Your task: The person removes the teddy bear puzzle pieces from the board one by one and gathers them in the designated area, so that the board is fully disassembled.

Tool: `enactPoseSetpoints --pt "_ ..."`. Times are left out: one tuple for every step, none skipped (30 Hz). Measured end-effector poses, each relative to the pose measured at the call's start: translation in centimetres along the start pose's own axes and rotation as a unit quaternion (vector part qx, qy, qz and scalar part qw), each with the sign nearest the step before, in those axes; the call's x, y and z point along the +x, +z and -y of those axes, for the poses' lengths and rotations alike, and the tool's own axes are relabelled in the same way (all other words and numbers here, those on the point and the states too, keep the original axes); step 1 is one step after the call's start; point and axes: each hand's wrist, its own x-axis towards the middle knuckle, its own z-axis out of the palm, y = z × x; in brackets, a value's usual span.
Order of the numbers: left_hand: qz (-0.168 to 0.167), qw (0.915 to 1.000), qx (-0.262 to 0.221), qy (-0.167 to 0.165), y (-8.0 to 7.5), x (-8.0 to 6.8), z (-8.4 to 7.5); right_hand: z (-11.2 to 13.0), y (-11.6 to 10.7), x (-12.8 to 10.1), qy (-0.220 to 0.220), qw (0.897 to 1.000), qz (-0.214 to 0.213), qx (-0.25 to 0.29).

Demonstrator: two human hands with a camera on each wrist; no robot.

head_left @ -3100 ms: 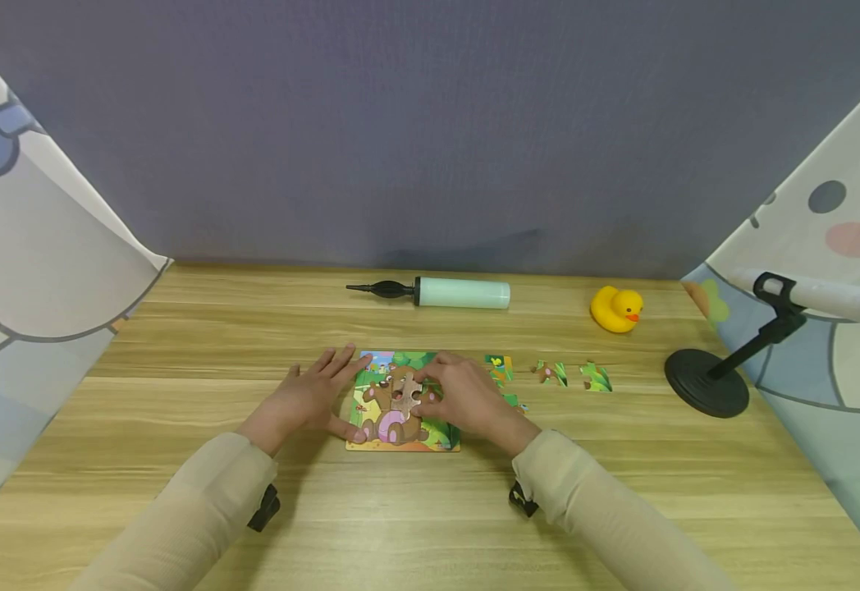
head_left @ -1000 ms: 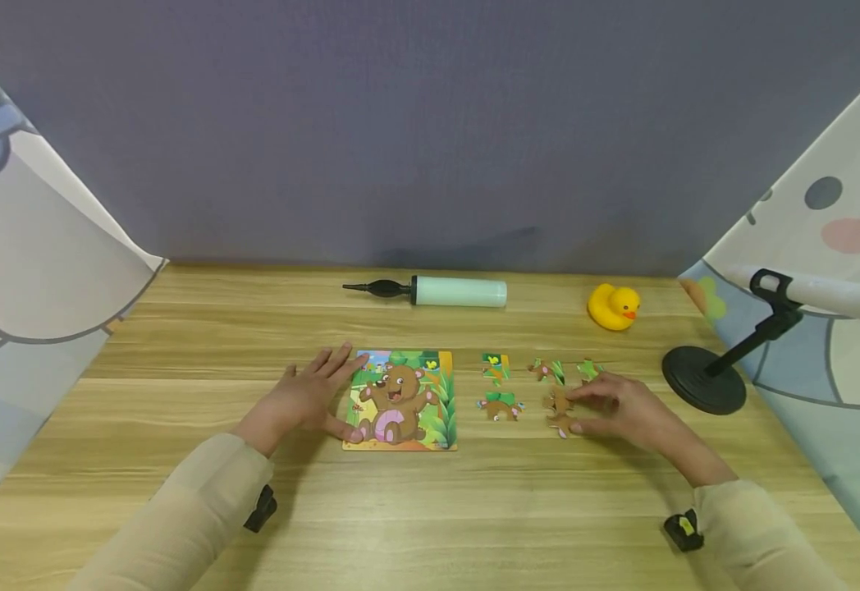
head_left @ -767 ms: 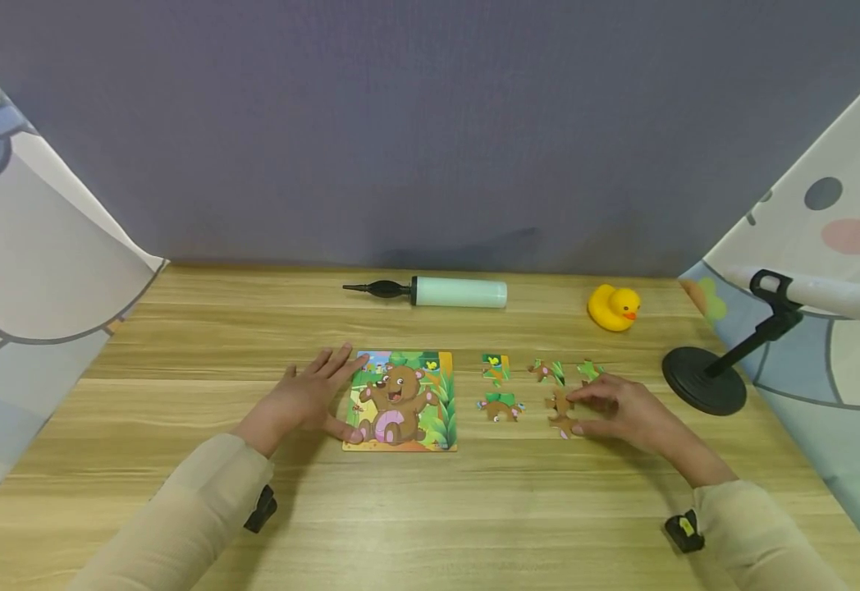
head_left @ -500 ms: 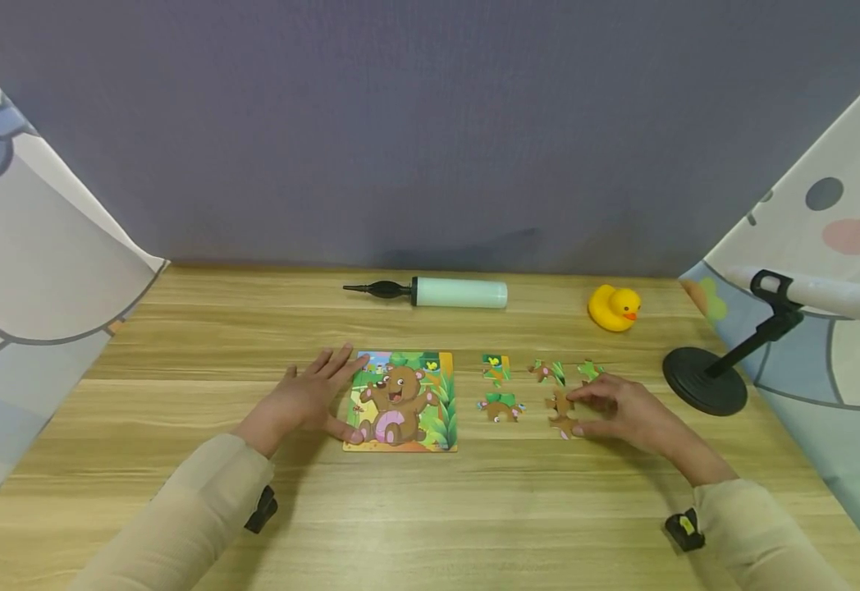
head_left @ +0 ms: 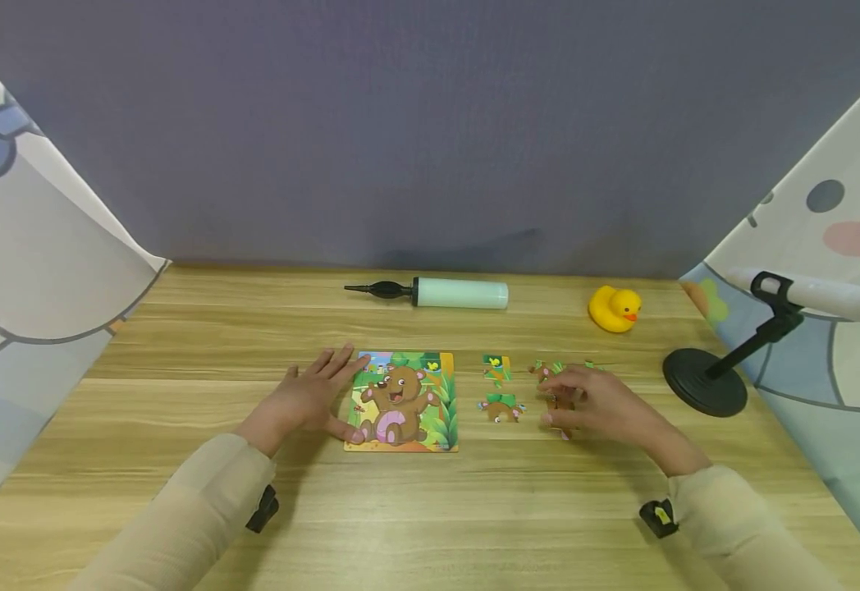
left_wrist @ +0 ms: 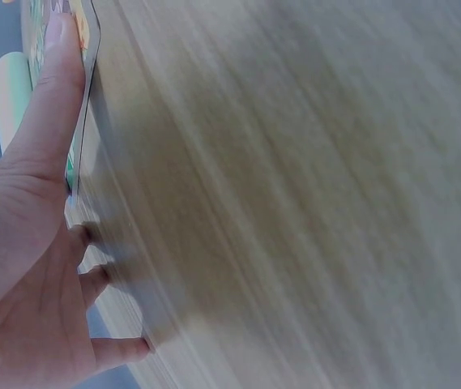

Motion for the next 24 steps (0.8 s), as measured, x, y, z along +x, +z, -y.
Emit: enactPoseSetpoints --pt "0.0 1.0 0.0 0.0 0.0 0.0 0.0 0.3 0.1 0.3 -0.006 1.0 0.0 -0.003" --pt "0.001 1.0 -0.001 -0.001 0.0 0.0 0.0 0.6 0.3 0.7 -0.011 1.0 0.0 -0.006" --pt "0.001 1.0 -0.001 -0.001 0.0 0.0 -0.1 0.9 0.4 1.0 -0.017 1.0 0.0 -0.006" --pt "0.002 1.0 -0.001 -0.002 -0.1 0.0 -0.1 1.2 0.6 1.3 -0.02 1.0 -0.001 -0.006" --pt "0.002 1.0 -0.001 -0.002 -0.1 0.0 -0.1 1.5 0.8 1.6 -0.023 1.0 -0.003 -0.009" --pt "0.003 1.0 -0.001 -0.003 -0.1 0.0 -0.1 1.9 1.1 1.9 -0.023 1.0 -0.006 -0.012" --pt "0.004 1.0 -0.001 -0.003 -0.1 0.0 -0.2 2.2 1.3 2.1 -0.022 1.0 -0.009 -0.015" --pt "0.004 1.0 -0.001 -0.004 -0.1 0.0 -0.2 2.5 1.5 2.4 -0.019 1.0 -0.012 -0.015" --pt "0.004 1.0 -0.001 -0.005 -0.1 0.0 -0.2 2.8 1.7 2.7 -0.017 1.0 -0.014 -0.014" --pt "0.004 1.0 -0.001 -0.005 -0.1 0.0 -0.2 3.2 2.0 3.0 -0.015 1.0 -0.017 -0.014" --pt "0.004 1.0 -0.001 -0.005 -0.1 0.0 -0.2 3.5 2.2 3.3 -0.017 1.0 -0.017 -0.012" --pt "0.004 1.0 -0.001 -0.005 -0.1 0.0 -0.2 3.9 2.4 3.5 -0.015 1.0 -0.018 -0.006" --pt "0.004 1.0 -0.001 -0.005 -0.1 0.0 -0.2 4.2 2.6 3.8 -0.013 1.0 -0.017 0.003" --pt "0.003 1.0 0.0 -0.004 -0.2 0.0 -0.2 4.6 2.9 4.1 -0.011 1.0 -0.016 0.01" --pt "0.003 1.0 0.0 -0.004 -0.2 0.0 -0.1 4.9 3.2 4.4 -0.014 1.0 -0.014 0.01" --pt "0.003 1.0 0.0 -0.004 -0.2 0.0 -0.1 5.2 3.5 4.7 -0.013 1.0 -0.013 0.009" --pt "0.003 1.0 0.0 -0.004 -0.2 0.0 -0.1 5.5 3.8 4.9 -0.013 1.0 -0.01 0.008" --pt "0.003 1.0 0.001 -0.004 -0.2 -0.1 -0.1 5.8 4.1 5.2 -0.011 1.0 -0.008 0.004" --pt "0.003 1.0 0.001 -0.004 -0.2 -0.1 -0.1 6.1 4.5 5.4 -0.013 1.0 -0.005 0.0" --pt "0.003 1.0 0.0 -0.004 -0.2 -0.1 -0.1 6.4 4.8 5.6 -0.017 1.0 -0.001 -0.005" --pt "0.004 1.0 -0.001 -0.004 -0.1 -0.1 -0.1 6.7 5.2 5.9 -0.021 1.0 0.003 -0.011" --pt "0.004 1.0 -0.002 -0.004 -0.1 -0.1 -0.1 7.0 5.5 6.1 -0.024 1.0 0.008 -0.012" --pt "0.004 1.0 -0.003 -0.003 -0.1 -0.1 -0.1 7.3 5.9 6.2 -0.03 0.999 0.013 -0.012" --pt "0.004 1.0 -0.004 -0.004 -0.1 -0.1 -0.1 7.6 6.2 6.4 -0.035 0.999 0.019 -0.011"
